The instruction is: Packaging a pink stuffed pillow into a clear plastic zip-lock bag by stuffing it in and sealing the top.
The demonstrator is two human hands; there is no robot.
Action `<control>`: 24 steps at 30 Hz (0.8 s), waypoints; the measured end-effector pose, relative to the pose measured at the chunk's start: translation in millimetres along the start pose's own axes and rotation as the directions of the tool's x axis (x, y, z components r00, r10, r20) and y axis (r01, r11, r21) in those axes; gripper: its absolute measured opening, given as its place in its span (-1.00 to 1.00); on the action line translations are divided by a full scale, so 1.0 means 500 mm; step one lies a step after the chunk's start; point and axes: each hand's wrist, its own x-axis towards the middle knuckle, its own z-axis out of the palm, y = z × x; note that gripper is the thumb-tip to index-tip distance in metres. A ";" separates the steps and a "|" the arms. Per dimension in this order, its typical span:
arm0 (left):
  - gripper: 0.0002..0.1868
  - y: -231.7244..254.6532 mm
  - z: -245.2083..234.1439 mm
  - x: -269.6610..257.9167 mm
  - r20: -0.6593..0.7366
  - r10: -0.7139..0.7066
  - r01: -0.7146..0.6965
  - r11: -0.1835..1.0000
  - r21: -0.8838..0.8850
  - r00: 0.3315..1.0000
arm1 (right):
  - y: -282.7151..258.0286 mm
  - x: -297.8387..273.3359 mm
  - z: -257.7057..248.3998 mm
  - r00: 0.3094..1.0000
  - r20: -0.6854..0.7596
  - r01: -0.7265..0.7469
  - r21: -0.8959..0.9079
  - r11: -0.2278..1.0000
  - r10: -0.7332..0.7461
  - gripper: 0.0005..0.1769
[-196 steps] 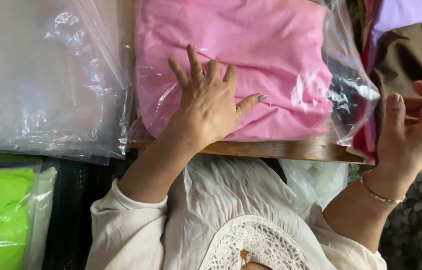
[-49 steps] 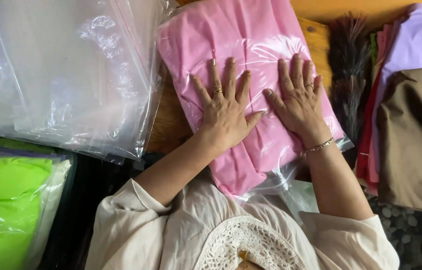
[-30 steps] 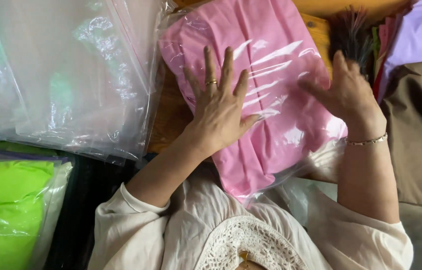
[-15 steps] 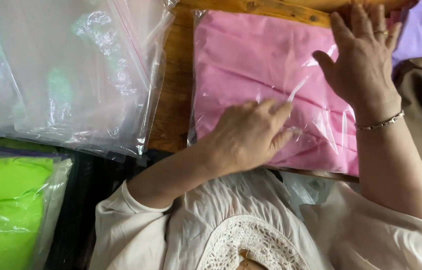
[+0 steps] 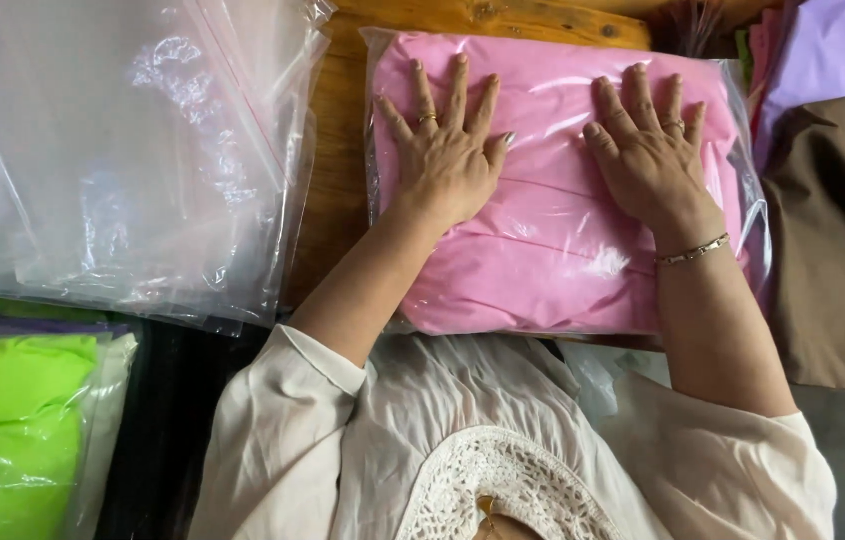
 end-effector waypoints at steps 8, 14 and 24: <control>-0.31 0.000 -0.005 -0.001 0.075 -0.026 0.025 0.999 0.025 0.997 | -0.099 -0.076 0.032 0.912 0.085 0.404 -0.028 0.914 -0.401 -0.27; -0.31 -0.004 -0.009 0.002 0.044 -0.025 0.025 1.000 0.010 0.999 | 0.041 -0.046 -0.047 0.975 -0.061 -0.218 -0.091 0.972 0.213 -0.11; -0.24 0.026 -0.070 -0.043 -0.076 0.071 -0.075 0.996 -0.046 0.995 | 0.184 -0.079 0.030 0.919 -0.387 -0.048 0.089 0.995 0.079 -0.61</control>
